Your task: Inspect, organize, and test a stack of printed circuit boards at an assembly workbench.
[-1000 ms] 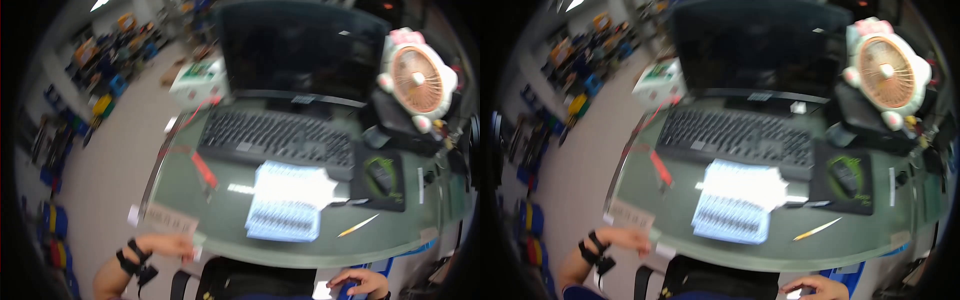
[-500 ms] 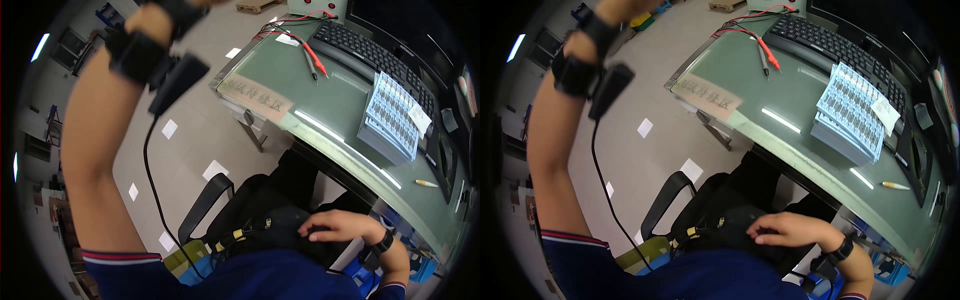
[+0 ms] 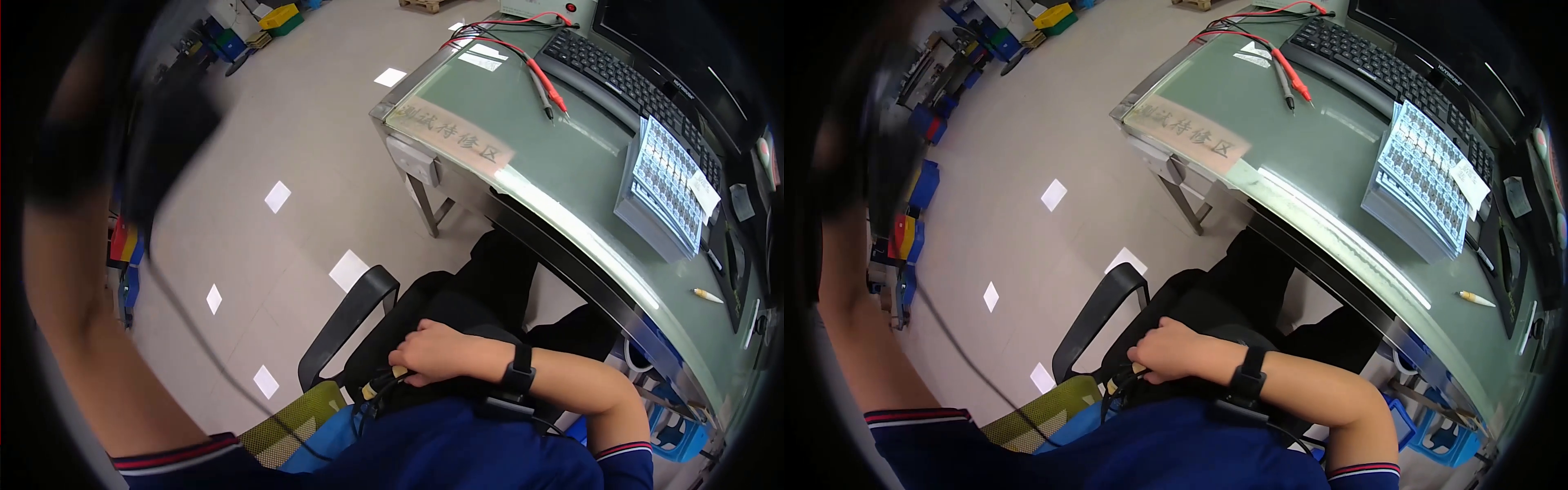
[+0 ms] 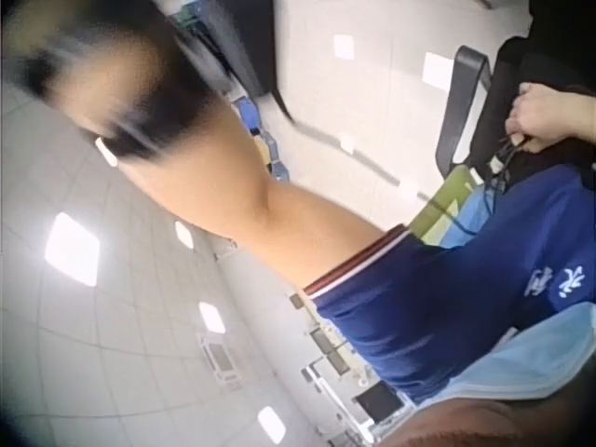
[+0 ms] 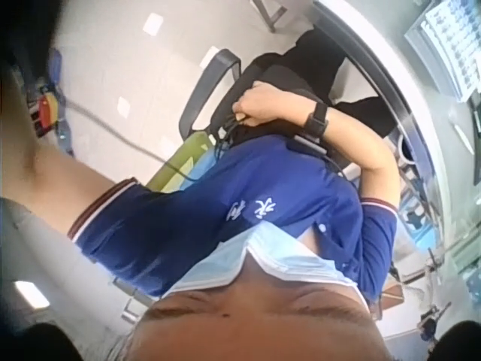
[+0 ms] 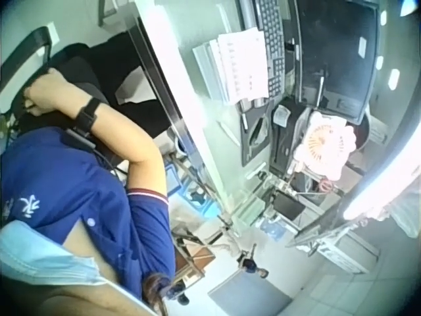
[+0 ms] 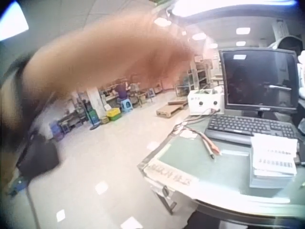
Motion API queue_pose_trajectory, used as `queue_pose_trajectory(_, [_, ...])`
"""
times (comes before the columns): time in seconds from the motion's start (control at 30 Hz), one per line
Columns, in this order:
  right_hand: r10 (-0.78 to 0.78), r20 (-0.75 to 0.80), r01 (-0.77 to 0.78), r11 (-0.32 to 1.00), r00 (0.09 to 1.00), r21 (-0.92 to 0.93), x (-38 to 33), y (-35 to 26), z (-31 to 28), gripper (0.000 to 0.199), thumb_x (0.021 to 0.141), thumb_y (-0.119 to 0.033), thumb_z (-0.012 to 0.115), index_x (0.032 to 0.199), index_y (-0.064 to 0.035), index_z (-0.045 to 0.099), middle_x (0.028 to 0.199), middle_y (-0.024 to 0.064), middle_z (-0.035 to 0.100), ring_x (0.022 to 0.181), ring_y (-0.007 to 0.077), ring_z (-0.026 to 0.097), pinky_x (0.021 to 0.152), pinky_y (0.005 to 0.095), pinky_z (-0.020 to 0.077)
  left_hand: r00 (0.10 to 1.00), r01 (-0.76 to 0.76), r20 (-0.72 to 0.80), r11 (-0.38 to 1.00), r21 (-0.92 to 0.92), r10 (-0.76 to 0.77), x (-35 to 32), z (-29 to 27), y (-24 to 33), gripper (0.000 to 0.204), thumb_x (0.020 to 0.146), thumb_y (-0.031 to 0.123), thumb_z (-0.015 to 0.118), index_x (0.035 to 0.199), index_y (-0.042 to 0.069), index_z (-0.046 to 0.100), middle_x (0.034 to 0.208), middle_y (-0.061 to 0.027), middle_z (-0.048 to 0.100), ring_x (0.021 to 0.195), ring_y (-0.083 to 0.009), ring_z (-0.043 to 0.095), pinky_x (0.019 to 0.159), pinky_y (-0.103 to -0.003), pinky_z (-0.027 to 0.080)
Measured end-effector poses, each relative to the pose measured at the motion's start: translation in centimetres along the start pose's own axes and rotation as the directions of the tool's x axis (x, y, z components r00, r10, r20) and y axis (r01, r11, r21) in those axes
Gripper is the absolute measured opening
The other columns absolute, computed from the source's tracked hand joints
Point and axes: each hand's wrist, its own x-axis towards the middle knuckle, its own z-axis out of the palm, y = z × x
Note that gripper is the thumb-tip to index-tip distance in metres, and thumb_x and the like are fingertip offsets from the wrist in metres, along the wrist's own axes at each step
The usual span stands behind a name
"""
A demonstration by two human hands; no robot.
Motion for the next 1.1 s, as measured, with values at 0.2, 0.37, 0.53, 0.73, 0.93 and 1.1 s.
queue_pose_trajectory(0.2, [-0.017,0.005,0.016,0.987,1.000,0.162,-0.7,1.1,0.9,0.031,0.084,-0.034,0.070,0.105,-0.0130,0.061,0.091,0.0032,0.068,0.096,0.0234,0.066,0.087,0.0396,0.0449,0.036,0.765,0.997,0.643,0.013,-0.063,-22.2,13.7,7.0,0.063,0.091,0.061,0.057,0.093,-0.002,0.065,0.081,-0.0204,0.065,0.076,-0.0365,0.064,0.070,-0.043,0.051])
queue_pose_trajectory(0.37, [-0.033,-0.020,0.037,0.983,0.999,0.181,-0.9,1.3,1.1,0.032,0.086,-0.035,0.070,0.107,-0.0120,0.061,0.096,0.0032,0.068,0.099,0.0237,0.065,0.088,0.0406,0.0454,0.190,0.956,0.950,0.174,-0.237,0.248,-34.4,22.2,16.8,0.058,0.090,0.050,0.065,0.112,-0.002,0.055,0.099,-0.0100,0.065,0.081,-0.0266,0.060,0.079,-0.039,0.051])
queue_pose_trajectory(0.53, [-0.007,-0.121,0.029,0.983,0.993,0.180,-2.7,1.5,1.1,0.036,0.086,-0.036,0.070,0.112,-0.0128,0.061,0.102,0.0034,0.064,0.104,0.0235,0.061,0.089,0.0410,0.0466,0.195,0.961,0.908,-0.258,-0.101,0.370,-39.5,28.2,21.5,0.060,0.094,0.039,0.066,0.136,0.001,0.046,0.099,-0.0049,0.063,0.086,-0.0167,0.060,0.082,-0.032,0.053])
queue_pose_trajectory(0.73, [0.064,-0.223,0.010,0.949,0.973,0.315,-4.4,2.2,2.3,0.036,0.086,-0.037,0.070,0.111,-0.0125,0.063,0.107,0.0046,0.064,0.108,0.0250,0.060,0.088,0.0428,0.0477,-0.081,0.880,0.931,-0.413,0.235,0.357,-40.3,28.3,19.2,0.059,0.097,0.032,0.062,0.145,0.007,0.039,0.086,0.0000,0.055,0.081,-0.0092,0.057,0.077,-0.027,0.054])
queue_pose_trajectory(0.93, [0.067,-0.242,0.041,0.909,0.968,0.415,-5.3,3.6,1.6,0.039,0.088,-0.036,0.068,0.118,-0.0118,0.062,0.110,0.0056,0.063,0.111,0.0259,0.059,0.091,0.0431,0.0468,-0.286,0.907,0.946,-0.277,0.318,0.151,-38.5,22.0,9.0,0.045,0.099,0.022,0.054,0.139,0.003,0.047,0.076,0.0041,0.048,0.075,-0.0082,0.054,0.075,-0.031,0.058])
queue_pose_trajectory(1.1, [0.088,-0.226,0.033,0.874,0.970,0.485,-6.6,4.7,1.0,0.043,0.090,-0.034,0.066,0.125,-0.0100,0.059,0.120,0.0078,0.063,0.116,0.0273,0.058,0.098,0.0417,0.0445,-0.087,0.980,0.919,-0.197,0.010,-0.385,-31.4,14.8,1.3,0.029,0.087,0.012,0.055,0.109,-0.005,0.063,0.071,-0.0049,0.058,0.060,-0.0137,0.062,0.054,-0.027,0.050])
